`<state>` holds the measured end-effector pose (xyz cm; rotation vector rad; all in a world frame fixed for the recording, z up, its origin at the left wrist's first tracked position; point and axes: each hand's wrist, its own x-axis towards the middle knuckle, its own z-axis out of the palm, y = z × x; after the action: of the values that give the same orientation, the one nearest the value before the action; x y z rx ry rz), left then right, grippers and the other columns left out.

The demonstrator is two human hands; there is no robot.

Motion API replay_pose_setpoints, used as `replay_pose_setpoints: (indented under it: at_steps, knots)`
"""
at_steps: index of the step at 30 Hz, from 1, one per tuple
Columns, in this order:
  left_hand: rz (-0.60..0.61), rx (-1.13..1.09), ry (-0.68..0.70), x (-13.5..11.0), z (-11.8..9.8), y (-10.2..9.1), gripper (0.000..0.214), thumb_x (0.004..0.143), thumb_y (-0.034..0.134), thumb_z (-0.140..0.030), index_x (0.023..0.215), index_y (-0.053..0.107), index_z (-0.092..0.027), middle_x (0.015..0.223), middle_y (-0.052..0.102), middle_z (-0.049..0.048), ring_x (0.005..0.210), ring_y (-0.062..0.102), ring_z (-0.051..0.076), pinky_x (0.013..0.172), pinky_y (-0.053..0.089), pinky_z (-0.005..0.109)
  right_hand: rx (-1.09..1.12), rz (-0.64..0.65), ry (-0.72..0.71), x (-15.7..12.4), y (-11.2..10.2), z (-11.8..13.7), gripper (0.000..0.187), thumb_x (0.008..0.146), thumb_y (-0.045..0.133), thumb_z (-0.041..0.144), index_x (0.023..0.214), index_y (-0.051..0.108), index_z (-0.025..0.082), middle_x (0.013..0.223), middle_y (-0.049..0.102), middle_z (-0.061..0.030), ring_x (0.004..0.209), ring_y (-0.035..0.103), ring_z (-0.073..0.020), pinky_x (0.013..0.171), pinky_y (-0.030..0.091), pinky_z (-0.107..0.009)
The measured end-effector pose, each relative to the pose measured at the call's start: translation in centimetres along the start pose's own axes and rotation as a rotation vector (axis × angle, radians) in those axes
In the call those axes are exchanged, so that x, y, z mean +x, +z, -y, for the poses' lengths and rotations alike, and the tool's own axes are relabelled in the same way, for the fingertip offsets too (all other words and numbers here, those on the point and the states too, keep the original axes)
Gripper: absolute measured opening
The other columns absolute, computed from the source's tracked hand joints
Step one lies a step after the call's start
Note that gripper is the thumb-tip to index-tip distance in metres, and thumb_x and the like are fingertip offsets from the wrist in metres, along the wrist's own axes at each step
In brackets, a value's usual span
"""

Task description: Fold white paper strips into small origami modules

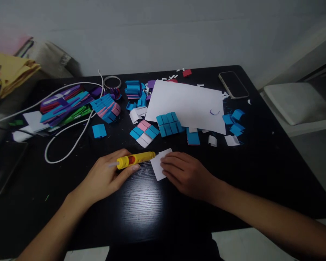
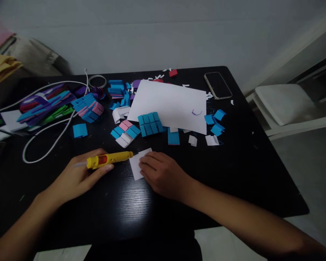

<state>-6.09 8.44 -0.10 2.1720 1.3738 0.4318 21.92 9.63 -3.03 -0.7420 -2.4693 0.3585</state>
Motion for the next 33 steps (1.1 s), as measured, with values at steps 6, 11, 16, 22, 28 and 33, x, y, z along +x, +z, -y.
replay_pose_setpoints:
  at_steps: [6,11,16,22,28,33]
  knots:
    - [0.009,0.016,-0.007,0.2,-0.1,0.1,0.029,0.102,0.053,-0.041,0.085,0.059,-0.019,0.078,0.058,-0.0005,0.066,0.058,0.013,0.06,0.044,0.025,0.0,-0.011,0.001,-0.1,0.1,0.0,0.02,0.099,0.06,0.013,0.111,0.074,0.006,0.11,0.078,-0.0124,0.107,0.07,-0.0248,0.093,0.062,-0.04]
    - [0.023,0.052,0.005,0.3,-0.1,0.1,0.032,0.103,0.051,-0.043,0.084,0.059,-0.018,0.079,0.058,0.0005,0.066,0.058,0.013,0.059,0.044,0.026,0.001,0.001,0.001,0.0,0.1,-0.1,0.019,0.099,0.059,0.013,0.109,0.075,0.008,0.111,0.077,-0.0129,0.107,0.07,-0.0248,0.093,0.062,-0.041]
    - [0.002,0.085,0.012,0.2,0.0,-0.1,0.035,0.103,0.05,-0.046,0.083,0.061,-0.018,0.081,0.062,0.002,0.068,0.061,0.015,0.061,0.047,0.027,0.005,-0.003,0.008,0.1,0.0,0.0,0.019,0.099,0.059,0.013,0.109,0.074,0.008,0.111,0.077,-0.0133,0.107,0.07,-0.0247,0.093,0.062,-0.042]
    - [0.004,0.101,-0.019,-0.3,0.3,-0.6,0.038,0.101,0.052,-0.048,0.081,0.065,-0.019,0.08,0.066,0.0027,0.064,0.062,0.016,0.062,0.049,0.028,0.017,0.01,0.014,0.0,-0.1,0.0,0.018,0.099,0.059,0.013,0.108,0.075,0.008,0.111,0.077,-0.0132,0.107,0.07,-0.0243,0.093,0.062,-0.042]
    - [0.028,0.089,-0.039,-0.6,0.6,-1.2,0.039,0.1,0.051,-0.049,0.08,0.065,-0.019,0.081,0.069,0.0033,0.065,0.065,0.016,0.062,0.05,0.028,0.025,0.008,0.019,0.0,-0.1,-0.1,0.018,0.1,0.059,0.014,0.108,0.075,0.009,0.111,0.077,-0.0126,0.107,0.07,-0.024,0.094,0.061,-0.041]
    - [0.01,0.093,-0.033,-0.8,0.8,-1.5,0.039,0.1,0.052,-0.05,0.078,0.064,-0.02,0.078,0.068,0.0023,0.06,0.063,0.015,0.058,0.049,0.027,0.028,0.002,0.021,0.0,0.0,-0.1,0.018,0.099,0.059,0.014,0.108,0.074,0.01,0.11,0.077,-0.012,0.107,0.07,-0.024,0.095,0.061,-0.041]
